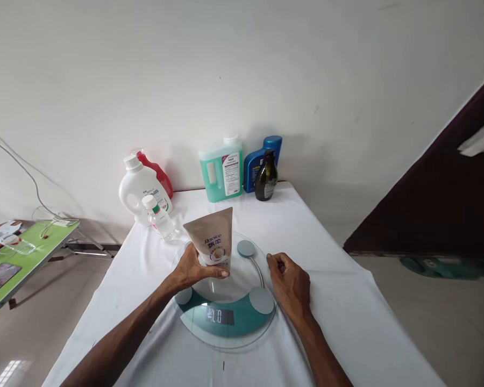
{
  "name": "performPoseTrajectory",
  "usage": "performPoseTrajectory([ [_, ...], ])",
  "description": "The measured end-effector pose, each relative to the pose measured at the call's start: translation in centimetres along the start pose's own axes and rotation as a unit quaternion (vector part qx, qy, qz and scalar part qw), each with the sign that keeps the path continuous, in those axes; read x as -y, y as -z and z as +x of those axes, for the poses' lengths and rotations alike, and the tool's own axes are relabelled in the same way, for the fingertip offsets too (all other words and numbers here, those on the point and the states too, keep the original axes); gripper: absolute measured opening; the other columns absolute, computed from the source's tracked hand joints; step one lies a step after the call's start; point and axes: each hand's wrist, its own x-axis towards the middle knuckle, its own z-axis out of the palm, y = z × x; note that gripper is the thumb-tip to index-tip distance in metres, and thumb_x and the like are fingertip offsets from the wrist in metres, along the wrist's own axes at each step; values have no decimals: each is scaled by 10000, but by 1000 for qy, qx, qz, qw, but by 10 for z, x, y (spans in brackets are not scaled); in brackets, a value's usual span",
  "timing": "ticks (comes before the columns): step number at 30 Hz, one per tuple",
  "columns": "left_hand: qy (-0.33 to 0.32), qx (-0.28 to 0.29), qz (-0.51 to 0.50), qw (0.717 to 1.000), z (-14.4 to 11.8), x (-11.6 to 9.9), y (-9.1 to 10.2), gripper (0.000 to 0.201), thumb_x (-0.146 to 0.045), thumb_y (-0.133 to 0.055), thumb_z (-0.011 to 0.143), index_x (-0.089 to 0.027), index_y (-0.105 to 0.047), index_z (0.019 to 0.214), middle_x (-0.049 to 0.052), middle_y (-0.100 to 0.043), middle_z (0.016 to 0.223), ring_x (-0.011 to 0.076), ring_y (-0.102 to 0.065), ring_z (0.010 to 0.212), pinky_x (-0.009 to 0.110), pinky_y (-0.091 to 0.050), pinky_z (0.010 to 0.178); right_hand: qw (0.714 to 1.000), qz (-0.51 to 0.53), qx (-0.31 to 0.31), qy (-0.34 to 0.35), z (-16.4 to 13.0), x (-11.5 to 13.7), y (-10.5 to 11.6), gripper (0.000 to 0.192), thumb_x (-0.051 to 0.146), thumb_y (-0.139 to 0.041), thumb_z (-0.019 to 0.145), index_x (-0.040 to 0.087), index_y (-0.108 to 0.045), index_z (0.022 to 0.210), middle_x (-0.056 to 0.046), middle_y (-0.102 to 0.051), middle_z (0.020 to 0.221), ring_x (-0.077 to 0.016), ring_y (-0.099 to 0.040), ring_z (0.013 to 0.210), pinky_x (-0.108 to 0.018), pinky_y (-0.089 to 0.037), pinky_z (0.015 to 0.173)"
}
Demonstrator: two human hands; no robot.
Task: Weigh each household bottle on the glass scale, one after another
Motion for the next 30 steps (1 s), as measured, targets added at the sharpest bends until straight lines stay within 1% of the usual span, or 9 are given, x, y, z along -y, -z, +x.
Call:
performPoseTrajectory([
  [3,-3,-17,13,1000,0,-1,-2,460,-421,-1025,598,-176,-837,939,127,-836,955,358,-779,940,477,-651,857,1000,0,-2,-5,0,0,0,444,665,-438,902,298,-496,659,-40,-618,585,-217,-558,572,-335,-385,619],
  [7,25,-33,36,999,-1,-2,-9,365,-443,-975,650,-166,-798,807,114,-810,839,308,-759,789,421,-638,731,1000,0,3,-9,0,0,1,439,657,-452,909,293,-514,670,-36,-617,581,-213,-553,565,-334,-387,617],
  [11,-7,-64,52,997,0,0,-16,322,-438,-927,719,-169,-754,746,106,-784,765,270,-735,697,385,-617,652,1000,1,4,-12,-1,0,2,435,647,-456,915,294,-502,664,-28,-604,565,-208,-542,549,-331,-383,610],
  [13,-21,-86,57,994,1,1,-18,297,-414,-924,719,-169,-765,776,109,-795,788,273,-744,715,384,-623,660,1000,2,3,-10,-1,0,2,441,655,-453,921,296,-497,669,-29,-605,565,-211,-543,554,-331,-382,612],
  [16,-4,-100,38,994,3,-3,-16,284,-367,-932,691,-165,-795,835,119,-819,858,300,-774,777,407,-649,707,1000,2,2,-3,-1,-1,2,466,679,-446,938,296,-499,679,-28,-610,574,-213,-546,561,-332,-386,614],
  [20,15,-112,13,994,17,-22,-10,324,-370,-940,683,-154,-812,888,125,-830,912,327,-794,847,427,-670,737,1000,2,7,5,-2,-5,2,465,670,-442,955,291,-520,696,-28,-614,586,-216,-554,584,-330,-388,611],
  [22,-1,-113,22,993,37,-34,-9,339,-374,-937,702,-152,-818,927,118,-835,948,320,-797,879,420,-672,756,1000,1,9,3,-2,-5,2,459,663,-436,953,290,-518,699,-28,-616,592,-217,-558,593,-328,-385,611],
  [25,-58,-113,28,992,88,-40,-17,343,-357,-949,701,-153,-813,941,98,-837,976,300,-794,919,411,-667,810,1000,-1,9,-1,-3,-6,1,453,661,-428,946,291,-492,692,-27,-619,598,-213,-551,586,-325,-378,616],
  [30,-111,-127,-76,983,196,-9,-48,403,-365,-985,656,-141,-798,934,123,-837,1016,295,-788,938,439,-664,848,1000,6,8,-4,-4,-6,1,462,669,-422,959,295,-496,698,-23,-618,601,-214,-544,576,-327,-378,614],
])
